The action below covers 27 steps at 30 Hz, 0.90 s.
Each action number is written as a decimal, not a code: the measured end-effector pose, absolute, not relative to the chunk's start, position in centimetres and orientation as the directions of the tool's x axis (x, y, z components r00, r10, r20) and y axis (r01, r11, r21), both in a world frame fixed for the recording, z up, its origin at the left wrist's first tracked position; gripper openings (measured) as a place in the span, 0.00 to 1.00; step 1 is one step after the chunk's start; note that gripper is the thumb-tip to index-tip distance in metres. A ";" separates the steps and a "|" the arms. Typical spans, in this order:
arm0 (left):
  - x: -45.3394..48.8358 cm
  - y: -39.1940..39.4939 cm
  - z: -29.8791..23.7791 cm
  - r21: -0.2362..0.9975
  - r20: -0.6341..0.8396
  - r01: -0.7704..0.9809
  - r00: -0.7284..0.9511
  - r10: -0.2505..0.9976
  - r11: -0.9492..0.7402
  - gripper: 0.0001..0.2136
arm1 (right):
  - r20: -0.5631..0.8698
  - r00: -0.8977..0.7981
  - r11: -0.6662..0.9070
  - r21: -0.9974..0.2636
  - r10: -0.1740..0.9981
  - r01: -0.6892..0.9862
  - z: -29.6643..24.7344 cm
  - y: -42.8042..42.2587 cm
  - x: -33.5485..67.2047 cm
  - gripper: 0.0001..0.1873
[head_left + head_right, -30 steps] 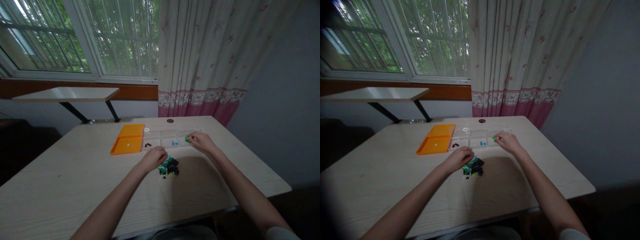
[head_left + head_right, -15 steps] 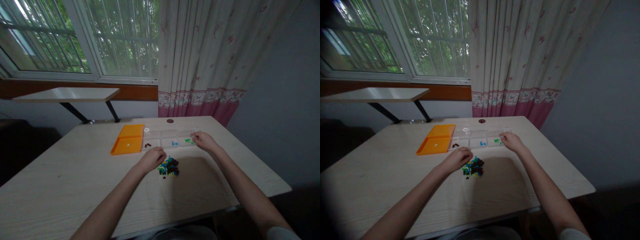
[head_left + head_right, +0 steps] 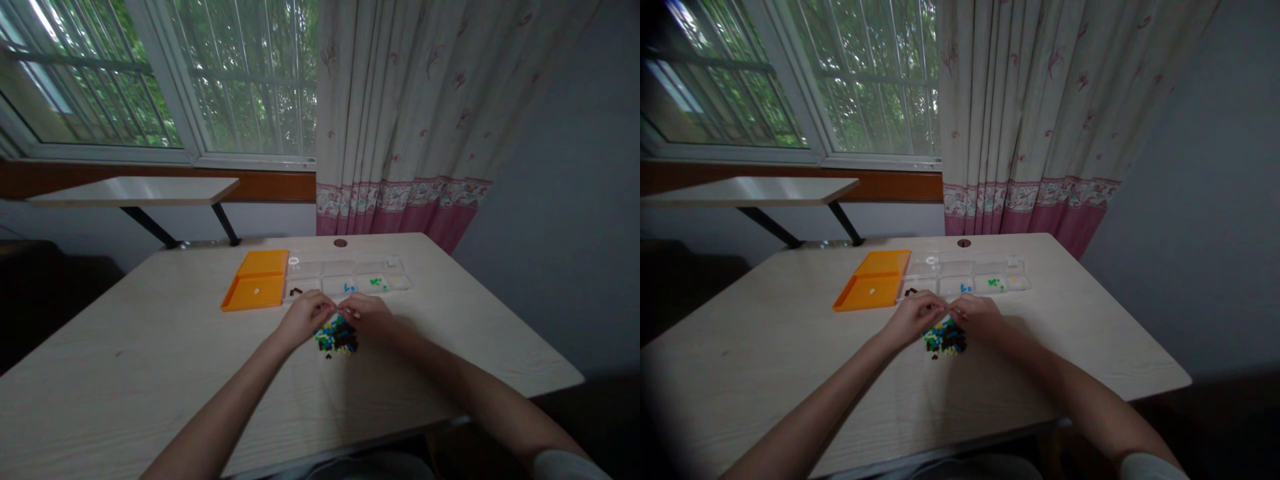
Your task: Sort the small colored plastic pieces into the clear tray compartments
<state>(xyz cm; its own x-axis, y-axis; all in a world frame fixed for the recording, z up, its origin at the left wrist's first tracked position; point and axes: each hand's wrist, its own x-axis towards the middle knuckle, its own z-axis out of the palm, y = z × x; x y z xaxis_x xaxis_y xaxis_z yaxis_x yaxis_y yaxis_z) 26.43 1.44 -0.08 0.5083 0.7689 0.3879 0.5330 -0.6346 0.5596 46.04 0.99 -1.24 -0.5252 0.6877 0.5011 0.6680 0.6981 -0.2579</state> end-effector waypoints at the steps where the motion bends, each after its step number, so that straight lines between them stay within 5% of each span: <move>1: 26.5 1.3 0.0 0.571 0.411 0.524 0.484 0.772 -0.632 0.06 | 0.522 -0.507 0.696 -0.266 0.686 0.667 -1.3 0.8 45.8 0.06; 18: 26.7 0.8 0.3 0.578 0.415 0.517 0.480 0.773 -0.632 0.07 | 0.550 -0.509 0.729 -0.316 0.663 0.608 -1.1 0.4 45.9 0.06; 27: 24.4 1.2 0.7 0.457 0.273 0.582 0.628 0.729 -0.672 0.10 | 0.806 -0.286 0.766 -0.288 0.517 0.574 0.3 1.6 47.7 0.05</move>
<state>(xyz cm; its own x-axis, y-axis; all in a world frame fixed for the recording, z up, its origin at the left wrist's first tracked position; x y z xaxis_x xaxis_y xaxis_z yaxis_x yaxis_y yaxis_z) 24.42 1.17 0.68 0.6276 0.7290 0.2732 0.5819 -0.6724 0.4574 47.68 1.63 0.27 -0.2861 0.5175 0.8065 0.5742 0.7664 -0.2880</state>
